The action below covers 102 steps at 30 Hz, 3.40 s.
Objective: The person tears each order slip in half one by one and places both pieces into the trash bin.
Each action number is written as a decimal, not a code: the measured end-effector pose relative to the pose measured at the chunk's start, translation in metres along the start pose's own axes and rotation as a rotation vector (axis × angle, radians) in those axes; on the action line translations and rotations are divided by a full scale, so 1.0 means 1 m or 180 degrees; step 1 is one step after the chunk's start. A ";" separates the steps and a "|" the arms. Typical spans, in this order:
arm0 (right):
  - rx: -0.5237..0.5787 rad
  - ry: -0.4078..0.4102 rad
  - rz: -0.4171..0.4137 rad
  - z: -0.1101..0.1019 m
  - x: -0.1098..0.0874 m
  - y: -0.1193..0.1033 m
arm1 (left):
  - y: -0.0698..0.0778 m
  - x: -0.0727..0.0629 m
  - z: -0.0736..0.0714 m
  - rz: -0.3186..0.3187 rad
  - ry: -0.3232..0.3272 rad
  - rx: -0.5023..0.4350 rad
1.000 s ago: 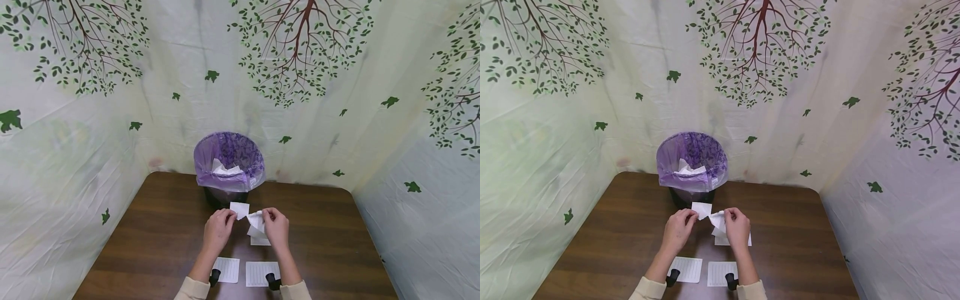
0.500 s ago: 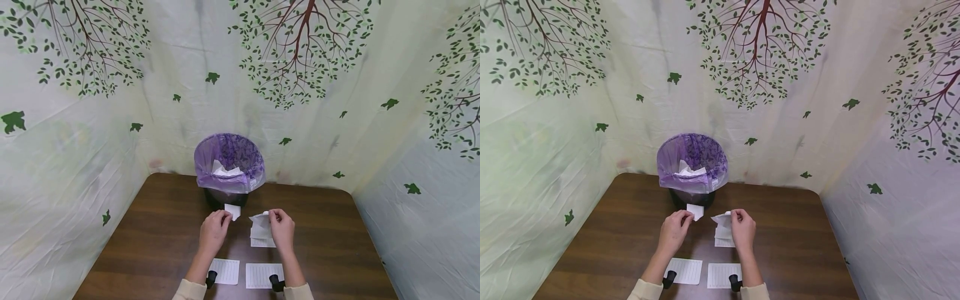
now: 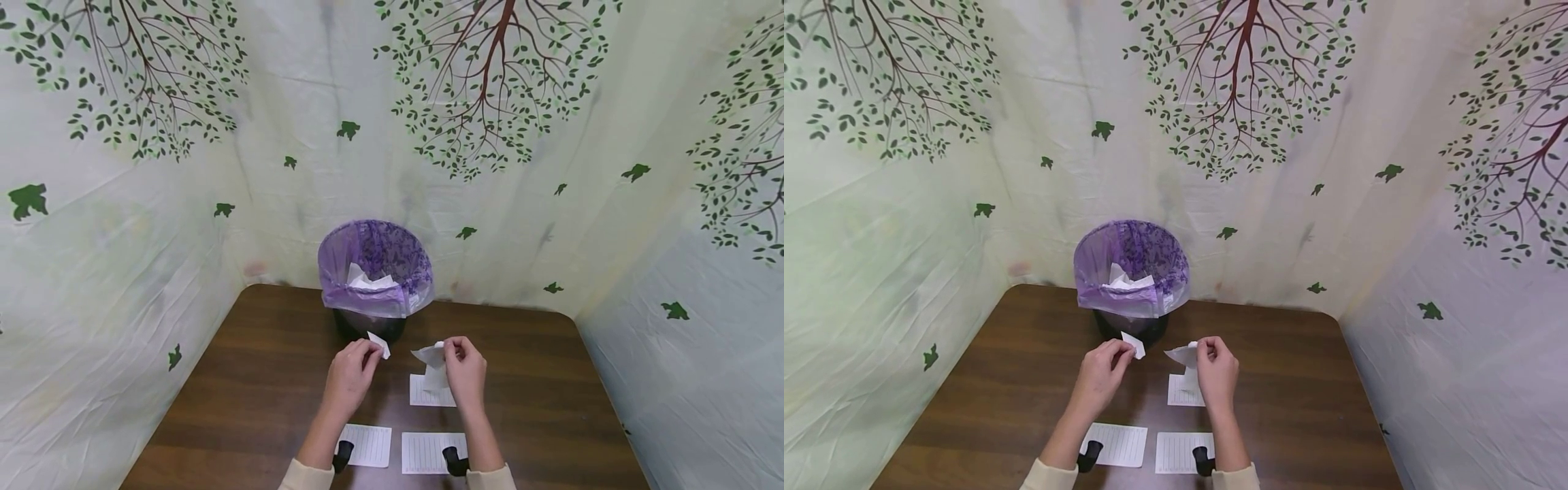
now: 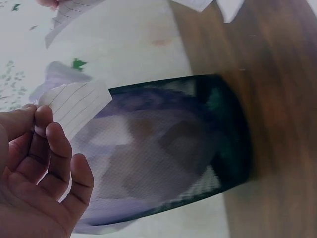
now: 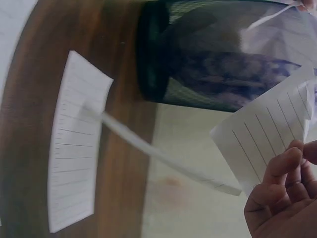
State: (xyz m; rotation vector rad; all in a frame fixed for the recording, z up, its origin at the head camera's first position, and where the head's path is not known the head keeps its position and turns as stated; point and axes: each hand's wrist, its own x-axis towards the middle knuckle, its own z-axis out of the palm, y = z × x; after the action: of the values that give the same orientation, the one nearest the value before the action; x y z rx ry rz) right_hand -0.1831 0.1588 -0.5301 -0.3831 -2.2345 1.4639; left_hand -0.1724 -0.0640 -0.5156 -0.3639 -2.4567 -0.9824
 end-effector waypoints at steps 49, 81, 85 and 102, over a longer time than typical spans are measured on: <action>0.0677 -0.0424 -0.1253 0.042 0.065 -0.156 | 0.003 0.123 -0.052 0.0303 0.0646 -0.0359; -0.0920 -0.1423 -0.0936 0.121 0.099 -0.169 | -0.011 0.135 -0.049 -0.0094 0.0288 0.0794; -0.0778 -0.1086 -0.1057 0.117 0.097 -0.169 | -0.011 0.135 -0.050 -0.0074 0.0285 0.0758; 0.0109 -0.0637 -0.0653 0.044 0.079 -0.138 | 0.004 0.117 -0.044 0.0366 0.0758 0.0537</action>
State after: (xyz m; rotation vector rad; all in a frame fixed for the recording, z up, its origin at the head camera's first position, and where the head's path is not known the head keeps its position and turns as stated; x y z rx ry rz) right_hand -0.2723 0.1043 -0.4026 0.0057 -2.3185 1.4835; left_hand -0.2562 -0.0838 -0.4250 -0.3082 -2.2554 -0.7203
